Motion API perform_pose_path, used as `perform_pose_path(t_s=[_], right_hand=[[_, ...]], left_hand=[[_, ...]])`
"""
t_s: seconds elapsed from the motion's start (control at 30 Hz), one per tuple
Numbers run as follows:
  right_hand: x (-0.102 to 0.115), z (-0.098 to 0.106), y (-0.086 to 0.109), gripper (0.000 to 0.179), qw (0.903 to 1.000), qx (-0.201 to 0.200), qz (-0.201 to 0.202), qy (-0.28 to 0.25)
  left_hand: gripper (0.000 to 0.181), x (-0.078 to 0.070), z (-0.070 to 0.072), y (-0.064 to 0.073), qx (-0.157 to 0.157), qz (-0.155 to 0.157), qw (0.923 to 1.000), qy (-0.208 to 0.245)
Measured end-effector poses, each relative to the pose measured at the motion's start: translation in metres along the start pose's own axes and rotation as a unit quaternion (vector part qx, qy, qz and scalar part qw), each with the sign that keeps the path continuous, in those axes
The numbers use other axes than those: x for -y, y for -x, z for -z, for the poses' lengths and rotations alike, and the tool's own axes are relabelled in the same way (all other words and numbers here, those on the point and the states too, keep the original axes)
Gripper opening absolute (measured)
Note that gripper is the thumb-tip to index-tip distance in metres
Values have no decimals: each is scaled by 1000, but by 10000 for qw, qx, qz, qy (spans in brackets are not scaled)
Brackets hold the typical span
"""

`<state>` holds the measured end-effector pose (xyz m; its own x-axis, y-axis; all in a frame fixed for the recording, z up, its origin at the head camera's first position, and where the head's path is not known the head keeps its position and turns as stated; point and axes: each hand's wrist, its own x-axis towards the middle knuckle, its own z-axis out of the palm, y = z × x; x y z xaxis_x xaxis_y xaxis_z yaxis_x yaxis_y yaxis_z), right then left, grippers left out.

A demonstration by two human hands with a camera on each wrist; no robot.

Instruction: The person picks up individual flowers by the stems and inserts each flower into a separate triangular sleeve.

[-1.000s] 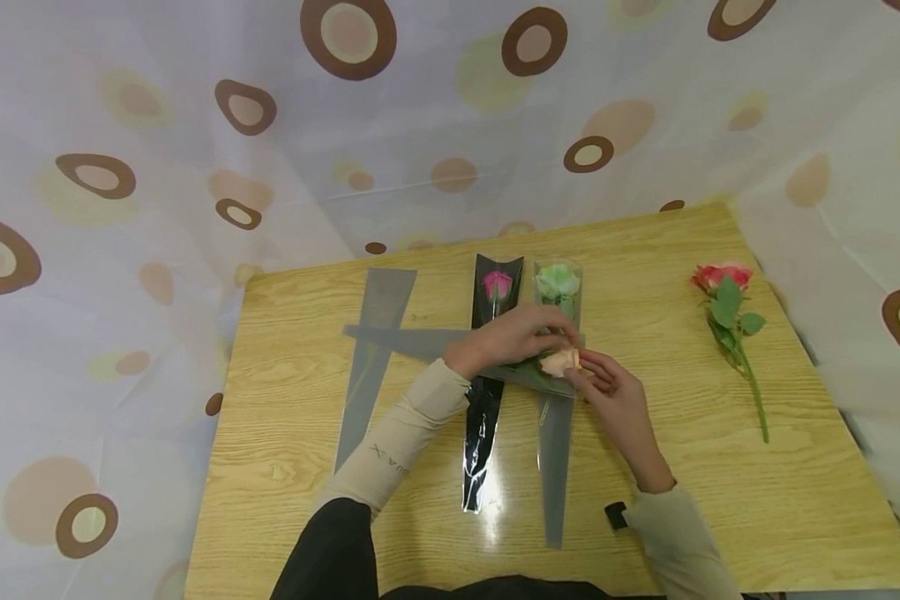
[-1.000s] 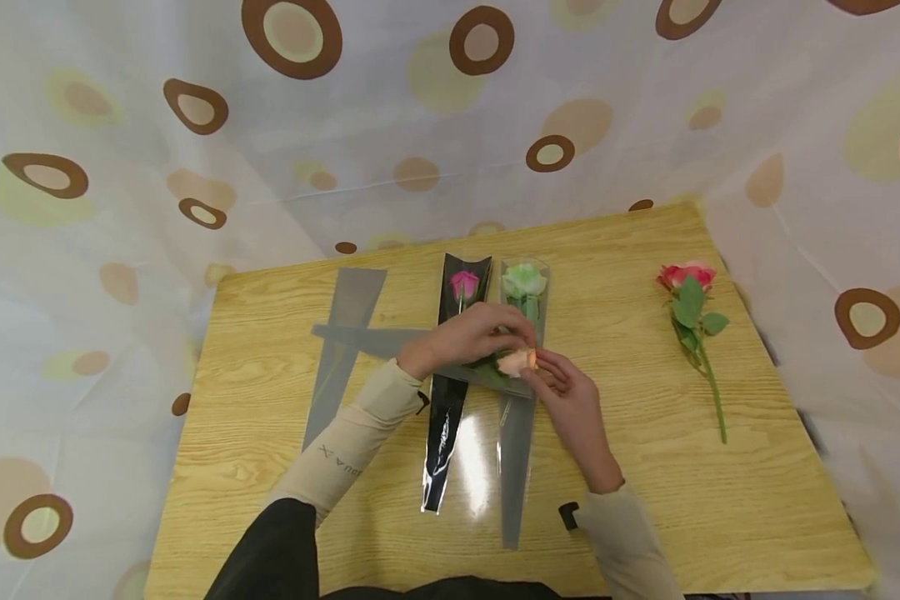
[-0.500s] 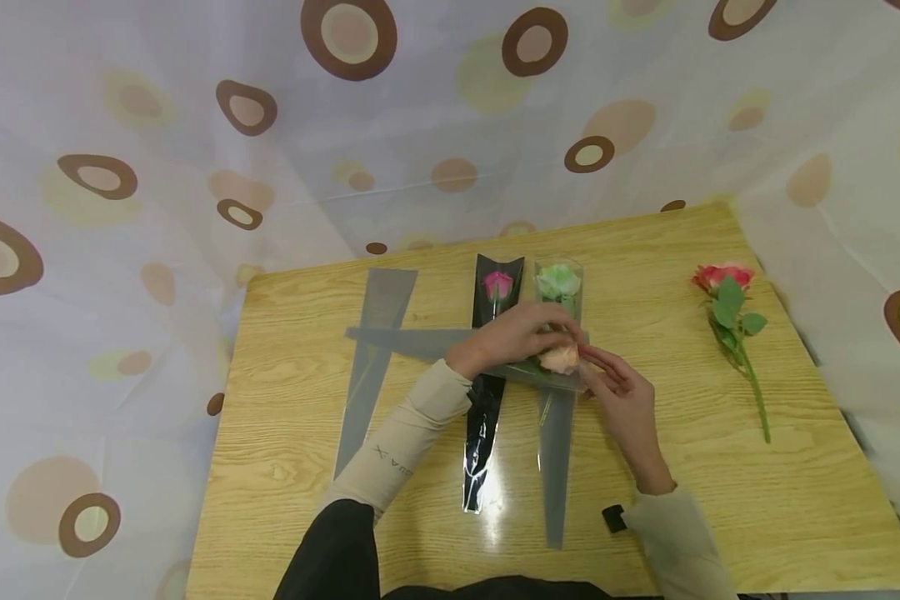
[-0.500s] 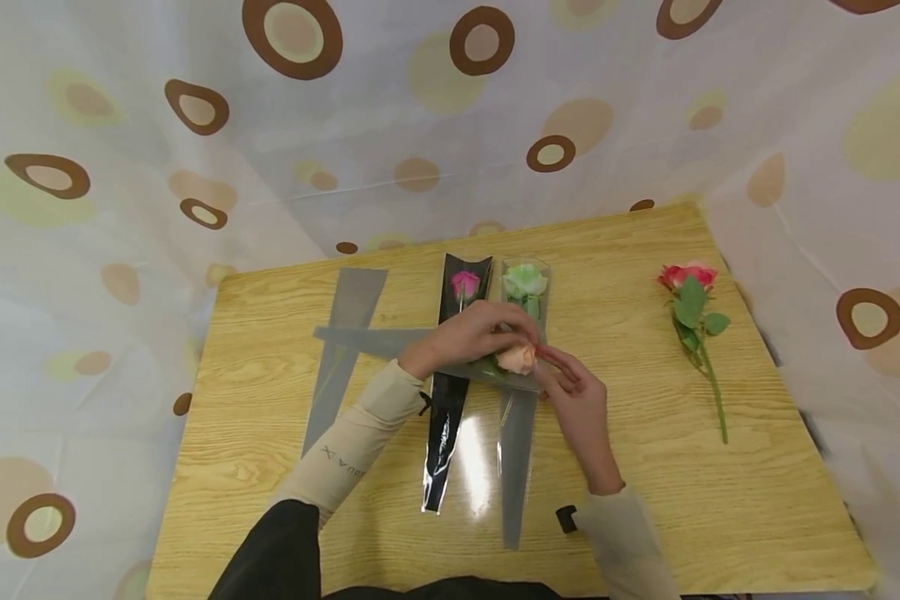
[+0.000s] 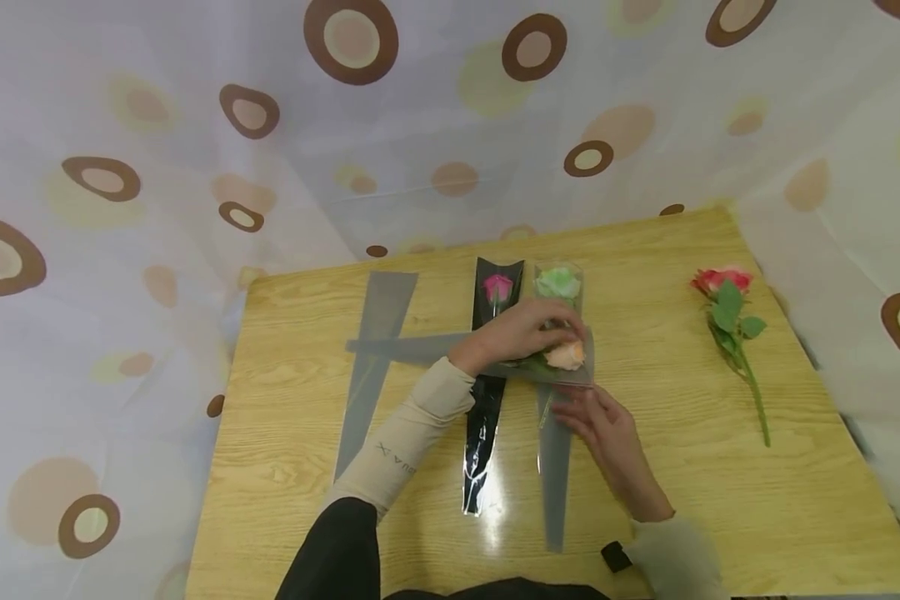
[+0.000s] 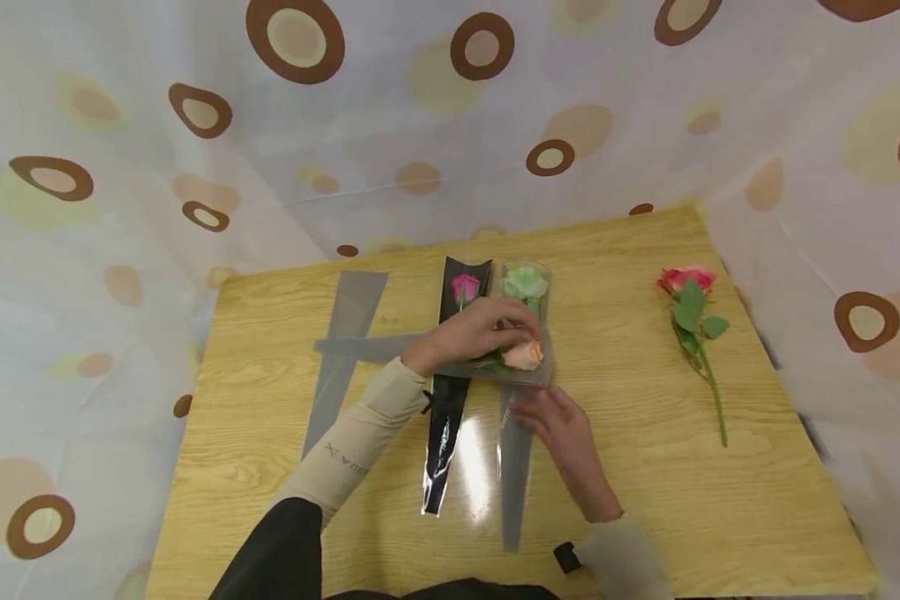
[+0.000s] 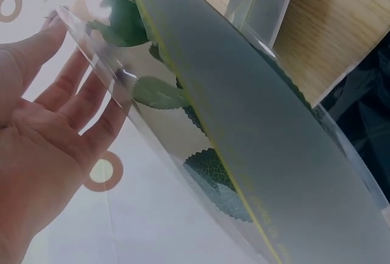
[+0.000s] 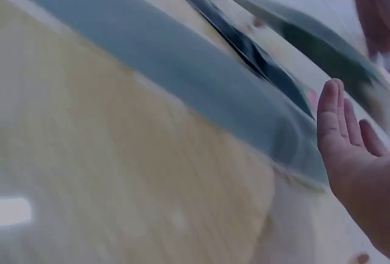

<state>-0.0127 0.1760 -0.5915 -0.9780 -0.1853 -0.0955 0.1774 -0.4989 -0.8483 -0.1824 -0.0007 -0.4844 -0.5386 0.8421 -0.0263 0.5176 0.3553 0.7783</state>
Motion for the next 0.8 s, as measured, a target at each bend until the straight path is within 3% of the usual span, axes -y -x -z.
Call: perform_pose_path(t_s=[0.1, 0.27, 0.37, 0.53, 0.67, 0.8], right_hand=[[-10, -15, -7, 47, 9994, 221, -249, 86], [-22, -34, -27, 64, 9974, -183, -599, -369], [-25, -42, -36, 59, 9939, -396, -548, -873], [-26, -48, -46, 35, 9865, -720, -274, -1443], [-22, -47, -48, 27, 9772, -1169, -465, -1712], [-14, -42, -49, 44, 9666, -1391, -741, -2021]], left_hand=[[20, 4, -3, -3, 6, -47, 10000, -11], [22, 8, -14, -11, 161, -53, 9999, 29], [23, 6, -22, -16, 194, -34, 9998, 37], [25, 5, -31, -21, 153, -157, 9998, 18], [34, 7, -31, -18, 1, -161, 9997, 181], [43, 14, -23, -3, -200, 216, 9993, 216]])
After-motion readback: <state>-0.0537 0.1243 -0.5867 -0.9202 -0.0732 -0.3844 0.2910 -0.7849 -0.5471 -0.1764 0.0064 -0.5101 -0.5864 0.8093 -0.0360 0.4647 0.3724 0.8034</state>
